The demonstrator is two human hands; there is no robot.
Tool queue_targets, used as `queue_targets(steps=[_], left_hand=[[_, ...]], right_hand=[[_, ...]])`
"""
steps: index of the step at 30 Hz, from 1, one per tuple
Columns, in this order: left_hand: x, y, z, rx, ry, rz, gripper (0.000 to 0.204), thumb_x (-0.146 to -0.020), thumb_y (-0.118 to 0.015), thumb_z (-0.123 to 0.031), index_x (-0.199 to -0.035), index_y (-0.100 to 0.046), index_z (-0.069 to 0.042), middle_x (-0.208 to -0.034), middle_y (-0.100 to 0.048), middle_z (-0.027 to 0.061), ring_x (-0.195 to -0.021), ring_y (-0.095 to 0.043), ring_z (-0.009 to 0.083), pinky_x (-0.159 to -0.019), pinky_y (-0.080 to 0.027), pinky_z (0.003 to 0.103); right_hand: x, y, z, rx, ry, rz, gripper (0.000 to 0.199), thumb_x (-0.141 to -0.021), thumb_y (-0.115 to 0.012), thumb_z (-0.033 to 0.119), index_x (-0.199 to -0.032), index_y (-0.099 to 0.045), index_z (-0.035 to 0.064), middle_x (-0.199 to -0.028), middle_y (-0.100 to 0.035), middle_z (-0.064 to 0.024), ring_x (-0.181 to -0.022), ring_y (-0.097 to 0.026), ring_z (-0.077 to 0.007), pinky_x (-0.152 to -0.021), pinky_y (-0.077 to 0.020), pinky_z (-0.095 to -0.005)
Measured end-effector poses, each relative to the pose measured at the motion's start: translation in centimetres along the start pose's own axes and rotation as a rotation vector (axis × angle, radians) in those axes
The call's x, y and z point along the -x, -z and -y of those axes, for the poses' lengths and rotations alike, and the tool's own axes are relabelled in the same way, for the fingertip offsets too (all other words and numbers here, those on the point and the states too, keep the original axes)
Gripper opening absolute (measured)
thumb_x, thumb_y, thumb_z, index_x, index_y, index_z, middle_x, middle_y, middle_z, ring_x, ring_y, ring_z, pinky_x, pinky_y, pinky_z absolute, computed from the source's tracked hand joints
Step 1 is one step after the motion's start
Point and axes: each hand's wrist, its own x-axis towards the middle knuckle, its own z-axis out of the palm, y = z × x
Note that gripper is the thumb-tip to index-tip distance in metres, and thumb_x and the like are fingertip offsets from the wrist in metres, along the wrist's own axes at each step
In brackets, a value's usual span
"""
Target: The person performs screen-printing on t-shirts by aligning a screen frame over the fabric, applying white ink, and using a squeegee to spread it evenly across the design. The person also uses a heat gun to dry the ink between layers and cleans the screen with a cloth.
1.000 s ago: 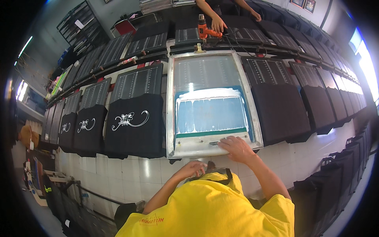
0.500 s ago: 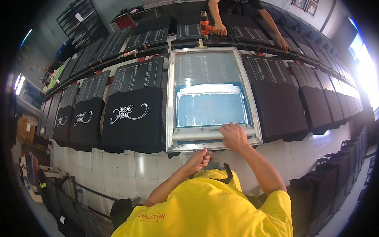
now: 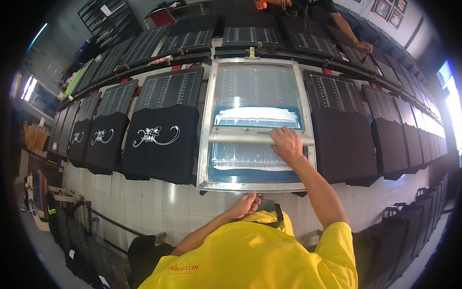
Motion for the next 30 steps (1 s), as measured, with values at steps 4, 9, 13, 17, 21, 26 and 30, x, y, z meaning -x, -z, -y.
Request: queue_targets(steps=[4, 9, 13, 17, 21, 26, 30], left_hand=[[-0.1, -0.6, 0.4, -0.18, -0.178, -0.113, 0.049, -0.108, -0.037, -0.045, -0.084, -0.052, -0.005, -0.063, -0.041, -0.0004, -0.051, -0.037, 0.0089, -0.049, -0.033, 0.025], [-0.3, -0.4, 1.1, -0.14, -0.138, -0.135, 0.049, -0.108, -0.039, -0.042, -0.076, -0.047, -0.006, -0.062, -0.04, -0.0007, -0.052, -0.035, 0.0103, -0.051, -0.032, 0.027], [-0.7, 0.2, 1.7, -0.167, -0.143, -0.14, 0.048, -0.108, -0.04, -0.041, -0.076, -0.048, -0.005, -0.062, -0.04, -0.0014, -0.054, -0.035, 0.0099, -0.052, -0.032, 0.027], [-0.8, 0.5, 1.9, -0.157, -0.145, -0.119, 0.049, -0.108, -0.041, -0.042, -0.077, -0.049, -0.005, -0.063, -0.04, -0.0012, -0.055, -0.035, 0.0098, -0.052, -0.032, 0.027], [-0.6, 0.4, 1.8, -0.136, -0.159, -0.102, 0.051, -0.107, -0.042, -0.044, -0.075, -0.048, -0.005, -0.063, -0.04, -0.0005, -0.055, -0.035, 0.0101, -0.053, -0.032, 0.027], [-0.6, 0.3, 1.8, -0.126, -0.194, -0.094, 0.054, -0.107, -0.042, -0.046, -0.072, -0.047, -0.005, -0.062, -0.04, 0.0, -0.055, -0.034, 0.0106, -0.053, -0.032, 0.028], [-0.6, 0.3, 1.4, -0.228, -0.211, -0.113, 0.056, -0.106, -0.041, -0.047, -0.07, -0.046, -0.005, -0.062, -0.041, 0.0003, -0.056, -0.036, 0.0115, -0.055, -0.034, 0.029]], right_hand=[[-2.8, -1.5, -2.5, 0.023, 0.016, 0.015, 0.036, -0.065, -0.082, 0.015, -0.093, -0.059, 0.0121, -0.096, -0.063, -0.0019, -0.093, -0.061, -0.0235, -0.079, -0.051, -0.0388], [-5.3, -3.1, -4.5, -0.005, -0.01, 0.062, 0.034, -0.066, -0.081, 0.011, -0.095, -0.062, 0.0109, -0.095, -0.065, -0.0034, -0.092, -0.062, -0.0252, -0.081, -0.0506, -0.0403], [-6.4, -4.1, -5.5, -0.03, -0.004, 0.065, 0.033, -0.067, -0.08, 0.014, -0.095, -0.062, 0.0103, -0.093, -0.066, -0.0047, -0.091, -0.063, -0.0256, -0.079, -0.0528, -0.0419], [-7.0, -4.5, -6.0, -0.049, -0.009, 0.098, 0.031, -0.069, -0.077, 0.014, -0.096, -0.063, 0.0107, -0.093, -0.067, -0.0053, -0.092, -0.064, -0.026, -0.08, -0.0533, -0.042], [-7.5, -4.5, -6.2, -0.052, -0.04, 0.161, 0.029, -0.071, -0.076, 0.015, -0.097, -0.064, 0.0118, -0.093, -0.067, -0.0061, -0.093, -0.064, -0.027, -0.08, -0.0536, -0.0421], [-8.1, -3.5, -6.0, -0.109, -0.104, 0.255, 0.025, -0.072, -0.074, 0.018, -0.096, -0.067, 0.0119, -0.091, -0.069, -0.0076, -0.091, -0.066, -0.03, -0.08, -0.0542, -0.0445], [-7.8, -2.3, -5.0, -0.108, -0.16, 0.351, 0.023, -0.072, -0.072, 0.019, -0.094, -0.069, 0.0111, -0.089, -0.07, -0.0084, -0.089, -0.067, -0.0313, -0.081, -0.0547, -0.0454]])
